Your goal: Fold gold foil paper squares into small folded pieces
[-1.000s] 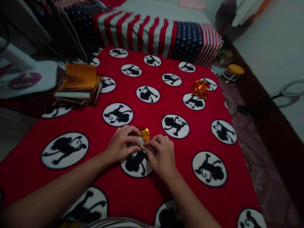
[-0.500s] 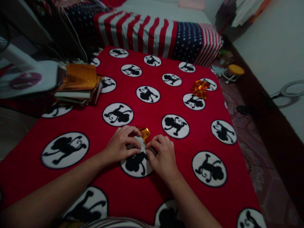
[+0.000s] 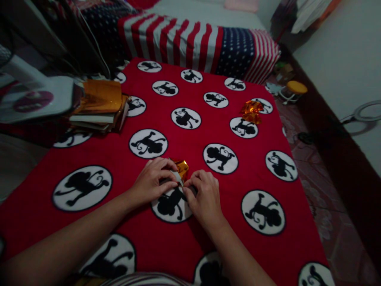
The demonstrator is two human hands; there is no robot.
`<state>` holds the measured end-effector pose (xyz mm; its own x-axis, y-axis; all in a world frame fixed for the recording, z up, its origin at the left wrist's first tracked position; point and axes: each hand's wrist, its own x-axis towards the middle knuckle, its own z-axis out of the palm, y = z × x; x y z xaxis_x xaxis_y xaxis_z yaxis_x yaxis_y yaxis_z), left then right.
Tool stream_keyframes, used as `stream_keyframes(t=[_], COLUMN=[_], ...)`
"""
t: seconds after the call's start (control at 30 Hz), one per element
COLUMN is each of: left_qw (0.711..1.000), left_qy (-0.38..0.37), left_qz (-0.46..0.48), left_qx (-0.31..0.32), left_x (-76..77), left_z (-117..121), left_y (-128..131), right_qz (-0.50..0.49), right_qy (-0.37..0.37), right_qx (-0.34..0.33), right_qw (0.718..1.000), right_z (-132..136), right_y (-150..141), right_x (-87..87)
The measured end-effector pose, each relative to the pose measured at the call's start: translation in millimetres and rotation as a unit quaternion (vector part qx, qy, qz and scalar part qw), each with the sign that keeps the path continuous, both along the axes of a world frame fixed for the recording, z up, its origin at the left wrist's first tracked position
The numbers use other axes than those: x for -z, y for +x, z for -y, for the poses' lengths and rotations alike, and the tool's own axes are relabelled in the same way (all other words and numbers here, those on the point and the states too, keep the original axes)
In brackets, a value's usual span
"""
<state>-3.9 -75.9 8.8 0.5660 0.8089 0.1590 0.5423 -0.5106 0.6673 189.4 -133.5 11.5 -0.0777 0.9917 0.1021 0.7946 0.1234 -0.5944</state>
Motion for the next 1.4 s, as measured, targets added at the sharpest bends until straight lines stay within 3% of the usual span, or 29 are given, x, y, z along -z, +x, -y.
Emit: stream_keyframes(t=[0.57,1.4], left_qw=[0.999,0.998], left_qy=[0.014,0.031], left_qz=[0.002,-0.006], left_qx=[-0.053,-0.062], left_x=[2.3,2.4], left_z=[1.1,2.8], left_y=[7.9,10.6], right_qz=[0.022,0.051], right_qy=[-0.002,0.009], right_qx=[0.019,0.062], right_qw=[1.000,0.997], right_z=[2.4,0.4], right_y=[-6.9,-12.2], right_x=[-4.3,-2.8])
